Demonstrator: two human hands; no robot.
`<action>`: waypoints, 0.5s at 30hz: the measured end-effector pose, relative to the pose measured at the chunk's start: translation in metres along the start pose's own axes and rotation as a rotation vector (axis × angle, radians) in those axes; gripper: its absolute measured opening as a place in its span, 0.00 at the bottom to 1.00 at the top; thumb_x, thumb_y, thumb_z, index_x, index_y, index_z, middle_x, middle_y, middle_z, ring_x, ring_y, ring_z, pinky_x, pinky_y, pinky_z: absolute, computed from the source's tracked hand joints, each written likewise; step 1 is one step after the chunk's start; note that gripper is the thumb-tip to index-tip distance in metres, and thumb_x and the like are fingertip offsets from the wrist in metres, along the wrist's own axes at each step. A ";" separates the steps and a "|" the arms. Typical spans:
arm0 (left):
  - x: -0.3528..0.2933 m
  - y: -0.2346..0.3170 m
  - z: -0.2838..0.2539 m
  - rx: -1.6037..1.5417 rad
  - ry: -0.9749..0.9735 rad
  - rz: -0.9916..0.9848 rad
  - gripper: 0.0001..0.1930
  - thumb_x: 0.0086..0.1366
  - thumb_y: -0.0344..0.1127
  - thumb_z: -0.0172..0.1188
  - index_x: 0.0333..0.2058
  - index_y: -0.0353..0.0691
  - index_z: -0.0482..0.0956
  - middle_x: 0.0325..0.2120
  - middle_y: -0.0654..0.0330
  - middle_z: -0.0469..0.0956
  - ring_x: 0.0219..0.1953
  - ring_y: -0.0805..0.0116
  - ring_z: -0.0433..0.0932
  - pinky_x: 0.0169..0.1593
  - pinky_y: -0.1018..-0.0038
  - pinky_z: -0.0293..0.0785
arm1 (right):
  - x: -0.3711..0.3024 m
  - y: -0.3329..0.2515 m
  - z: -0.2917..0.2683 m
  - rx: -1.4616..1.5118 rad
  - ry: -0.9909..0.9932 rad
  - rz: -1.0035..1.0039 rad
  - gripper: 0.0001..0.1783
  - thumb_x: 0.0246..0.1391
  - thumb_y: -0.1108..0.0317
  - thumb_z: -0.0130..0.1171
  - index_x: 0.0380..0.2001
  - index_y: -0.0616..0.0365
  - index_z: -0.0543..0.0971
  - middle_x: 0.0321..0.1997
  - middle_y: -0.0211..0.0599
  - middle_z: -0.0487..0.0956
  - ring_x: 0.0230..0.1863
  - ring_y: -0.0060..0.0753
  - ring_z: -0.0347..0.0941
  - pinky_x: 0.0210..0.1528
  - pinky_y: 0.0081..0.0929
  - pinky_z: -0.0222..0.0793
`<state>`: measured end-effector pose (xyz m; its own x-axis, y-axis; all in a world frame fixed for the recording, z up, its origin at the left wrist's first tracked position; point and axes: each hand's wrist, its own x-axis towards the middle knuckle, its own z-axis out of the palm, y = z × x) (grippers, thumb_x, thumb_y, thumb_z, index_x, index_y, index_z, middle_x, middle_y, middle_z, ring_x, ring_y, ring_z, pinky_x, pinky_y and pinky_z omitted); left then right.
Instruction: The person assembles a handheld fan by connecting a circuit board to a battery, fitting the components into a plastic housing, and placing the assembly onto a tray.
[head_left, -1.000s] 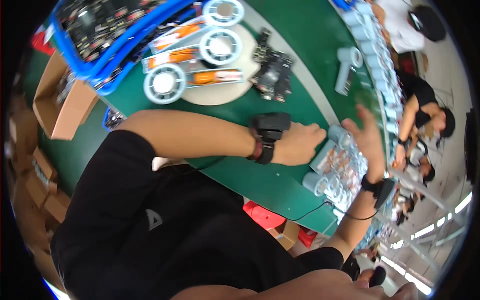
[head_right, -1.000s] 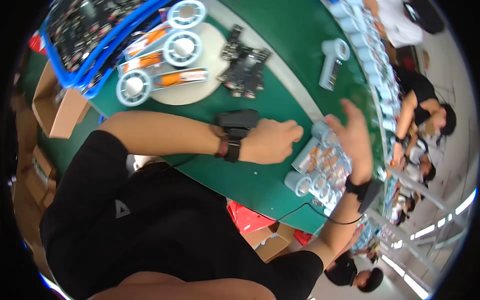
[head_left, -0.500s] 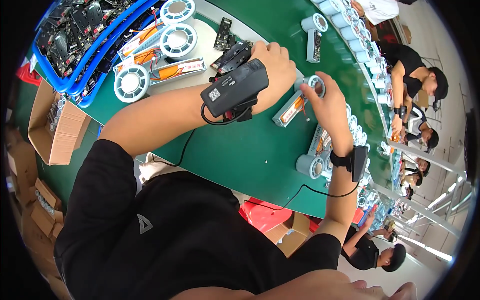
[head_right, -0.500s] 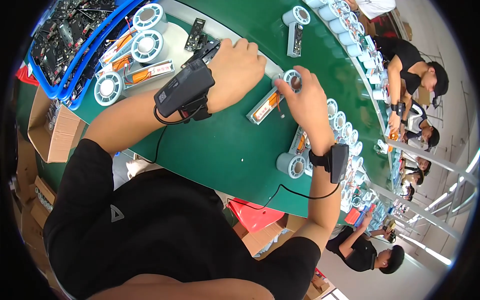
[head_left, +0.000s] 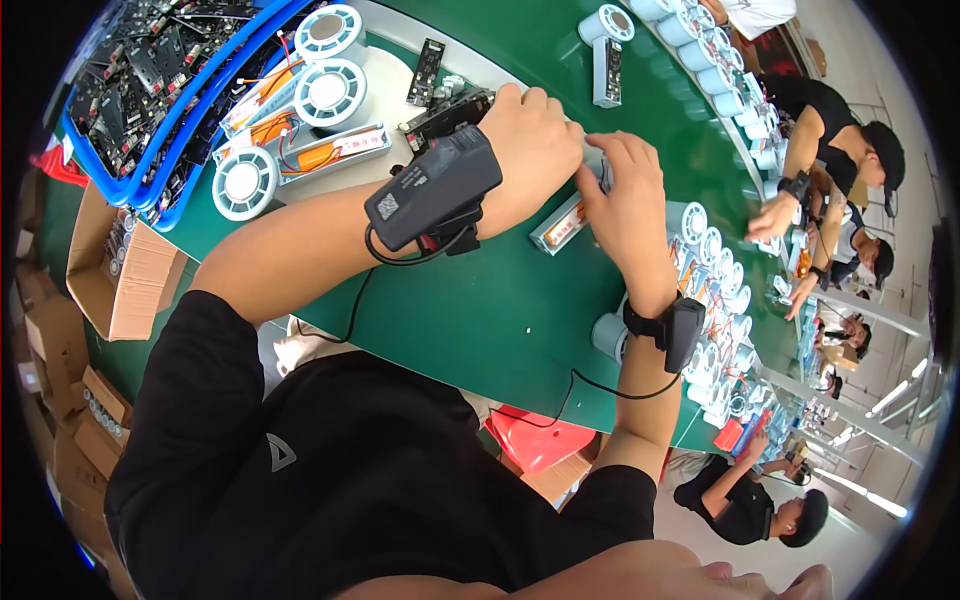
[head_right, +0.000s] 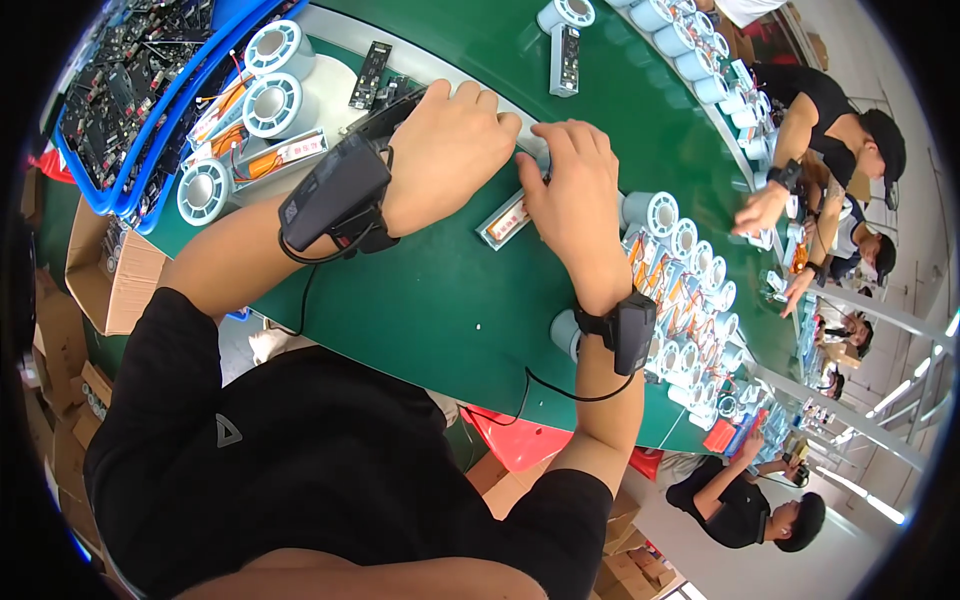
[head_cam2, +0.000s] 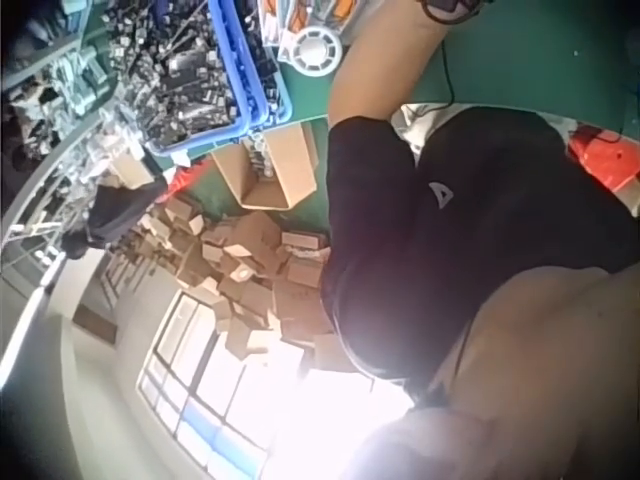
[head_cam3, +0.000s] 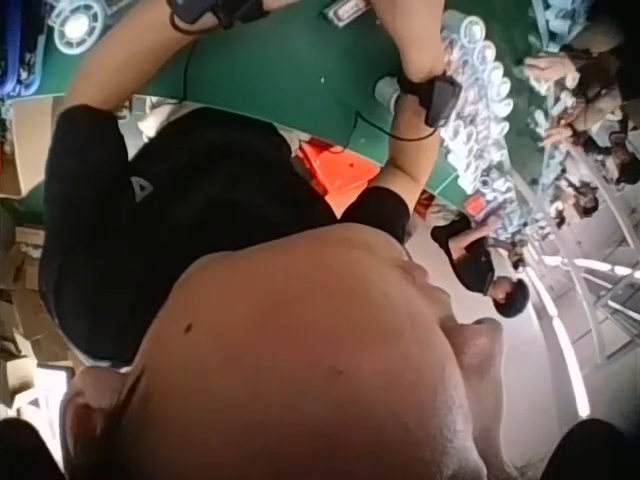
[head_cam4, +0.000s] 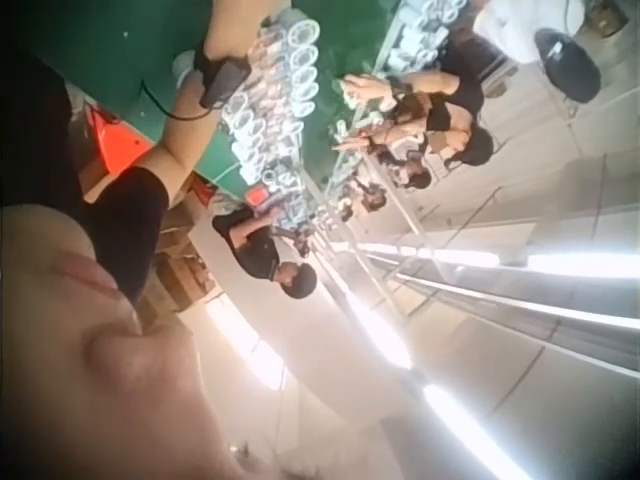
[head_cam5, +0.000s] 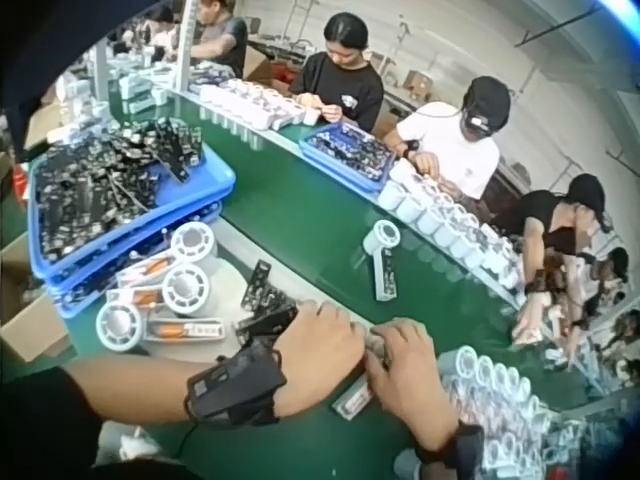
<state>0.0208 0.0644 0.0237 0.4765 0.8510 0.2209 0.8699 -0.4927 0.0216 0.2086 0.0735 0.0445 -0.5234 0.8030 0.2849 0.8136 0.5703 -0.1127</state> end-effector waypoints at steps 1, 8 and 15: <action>-0.001 0.000 -0.003 -0.121 0.066 0.019 0.14 0.52 0.28 0.64 0.39 0.36 0.78 0.37 0.53 0.76 0.37 0.59 0.77 0.39 0.66 0.73 | 0.000 -0.001 -0.001 0.003 0.000 0.003 0.21 0.53 0.71 0.66 0.52 0.58 0.79 0.52 0.44 0.79 0.55 0.51 0.74 0.55 0.40 0.72; 0.006 0.003 -0.024 -0.690 0.226 0.141 0.16 0.54 0.22 0.62 0.43 0.31 0.75 0.38 0.50 0.75 0.40 0.52 0.79 0.44 0.62 0.77 | 0.000 -0.016 -0.017 0.689 0.035 0.323 0.22 0.54 0.76 0.65 0.53 0.63 0.77 0.53 0.44 0.81 0.55 0.38 0.78 0.57 0.34 0.73; 0.005 0.014 -0.025 -1.310 0.474 0.039 0.20 0.52 0.20 0.70 0.44 0.37 0.80 0.41 0.53 0.74 0.45 0.57 0.80 0.47 0.67 0.80 | -0.006 -0.008 -0.038 1.279 -0.034 0.391 0.20 0.56 0.79 0.63 0.52 0.66 0.76 0.44 0.39 0.83 0.45 0.30 0.80 0.49 0.26 0.77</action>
<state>0.0320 0.0568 0.0495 0.1801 0.8206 0.5424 -0.0189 -0.5485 0.8359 0.2142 0.0576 0.0800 -0.3332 0.9428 0.0083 0.1127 0.0486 -0.9924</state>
